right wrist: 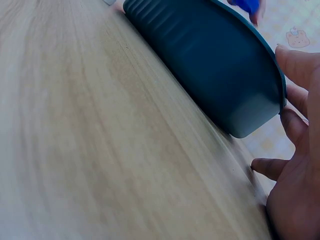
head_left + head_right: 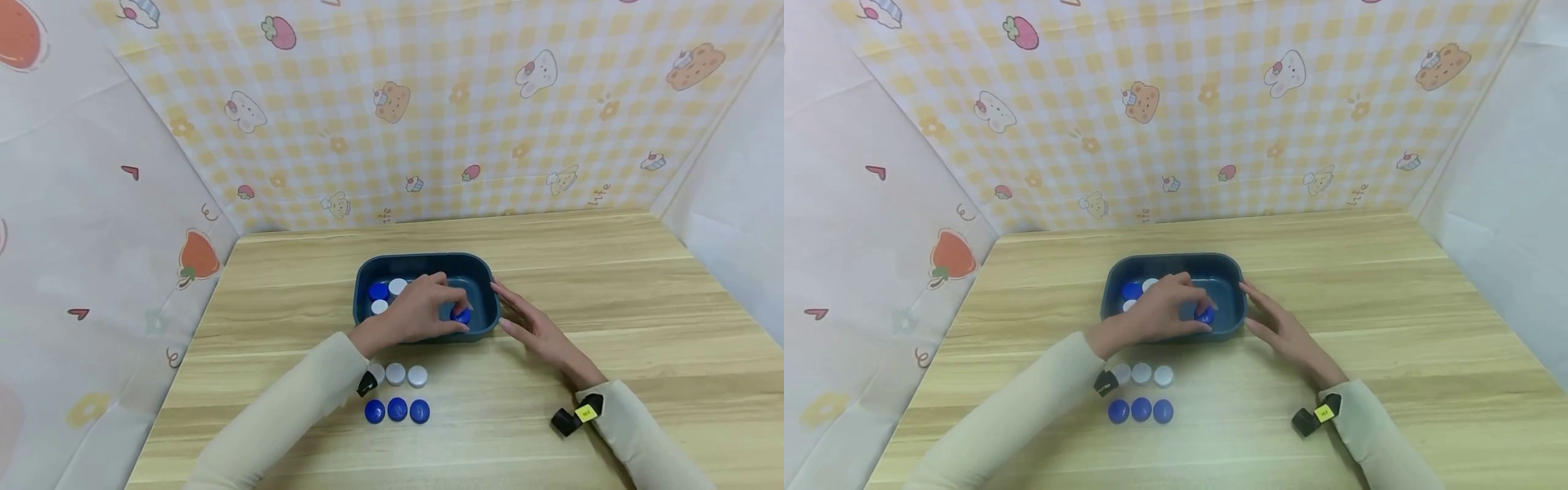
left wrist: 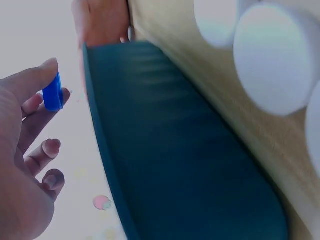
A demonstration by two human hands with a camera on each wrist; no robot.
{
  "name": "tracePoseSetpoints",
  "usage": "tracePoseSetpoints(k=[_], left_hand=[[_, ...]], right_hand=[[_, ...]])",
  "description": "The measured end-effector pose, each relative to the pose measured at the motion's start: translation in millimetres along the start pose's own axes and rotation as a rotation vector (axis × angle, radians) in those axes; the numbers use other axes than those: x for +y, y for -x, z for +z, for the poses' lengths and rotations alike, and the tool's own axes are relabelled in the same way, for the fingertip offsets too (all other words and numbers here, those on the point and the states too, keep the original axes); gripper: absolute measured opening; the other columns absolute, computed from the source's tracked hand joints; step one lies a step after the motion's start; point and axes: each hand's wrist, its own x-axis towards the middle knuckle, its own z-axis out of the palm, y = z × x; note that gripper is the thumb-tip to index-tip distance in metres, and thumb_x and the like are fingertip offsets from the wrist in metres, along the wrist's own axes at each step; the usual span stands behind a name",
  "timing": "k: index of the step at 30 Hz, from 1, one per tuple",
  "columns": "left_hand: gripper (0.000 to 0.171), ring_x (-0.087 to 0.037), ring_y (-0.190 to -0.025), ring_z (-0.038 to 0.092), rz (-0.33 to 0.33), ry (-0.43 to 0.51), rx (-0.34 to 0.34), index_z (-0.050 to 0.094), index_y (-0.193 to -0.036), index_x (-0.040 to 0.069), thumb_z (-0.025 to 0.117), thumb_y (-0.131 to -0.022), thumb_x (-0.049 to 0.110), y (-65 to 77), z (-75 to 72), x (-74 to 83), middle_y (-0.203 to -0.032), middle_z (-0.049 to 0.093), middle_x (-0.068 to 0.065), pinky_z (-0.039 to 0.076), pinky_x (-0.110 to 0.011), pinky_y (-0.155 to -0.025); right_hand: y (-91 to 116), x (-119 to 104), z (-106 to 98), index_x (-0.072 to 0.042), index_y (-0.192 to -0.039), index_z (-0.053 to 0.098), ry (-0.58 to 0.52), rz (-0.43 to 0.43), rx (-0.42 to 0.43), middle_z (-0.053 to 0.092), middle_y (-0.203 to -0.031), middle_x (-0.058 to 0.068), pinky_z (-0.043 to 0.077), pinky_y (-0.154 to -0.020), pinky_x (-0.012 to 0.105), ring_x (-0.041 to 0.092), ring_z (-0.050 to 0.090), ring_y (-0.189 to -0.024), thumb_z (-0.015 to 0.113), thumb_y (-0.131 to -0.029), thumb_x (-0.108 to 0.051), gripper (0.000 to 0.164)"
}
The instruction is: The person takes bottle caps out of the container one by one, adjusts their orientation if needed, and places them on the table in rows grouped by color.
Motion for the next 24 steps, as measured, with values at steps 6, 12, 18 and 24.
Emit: tracePoseSetpoints(k=[6,12,18,24], left_hand=[[0.020,-0.009,-0.075,0.042,0.139,0.010,0.003,0.066,-0.090,0.021,0.078,-0.080,0.033,16.3,1.9,15.5,-0.079,0.057,0.011,0.034,-0.020,-0.064],[0.022,-0.007,-0.077,0.041,0.192,-0.053,-0.040,0.066,-0.093,0.022,0.075,-0.082,0.038,33.9,6.3,28.2,-0.080,0.061,0.016,0.030,-0.020,-0.066],[0.024,-0.007,-0.078,0.041,0.225,-0.059,-0.088,0.065,-0.096,0.021,0.075,-0.082,0.037,48.3,10.3,36.5,-0.087,0.065,0.016,0.026,-0.020,-0.066],[0.026,-0.008,-0.078,0.043,0.257,-0.063,-0.093,0.067,-0.101,0.021,0.076,-0.082,0.035,59.9,18.5,36.9,-0.090,0.067,0.016,0.025,-0.020,-0.065]], right_hand=[[0.2,0.5,-0.6,-0.014,-0.152,0.024,0.008,0.006,0.002,0.014,-0.158,0.003,0.028,-0.106,0.025,0.020,0.022,-0.141,0.045,-0.098,0.002,0.060],[0.4,0.0,0.1,-0.014,-0.152,0.024,0.020,0.007,0.008,0.015,-0.158,0.004,0.026,-0.107,0.023,0.016,0.020,-0.141,0.046,-0.098,0.001,0.060],[0.2,-1.5,1.0,-0.015,-0.152,0.025,0.018,0.018,0.009,0.015,-0.158,0.003,0.025,-0.107,0.021,0.017,0.021,-0.141,0.046,-0.098,0.000,0.060],[-0.2,-2.0,0.7,-0.014,-0.152,0.025,0.011,0.012,0.011,0.016,-0.158,0.004,0.025,-0.107,0.021,0.016,0.022,-0.141,0.047,-0.098,0.001,0.060]])
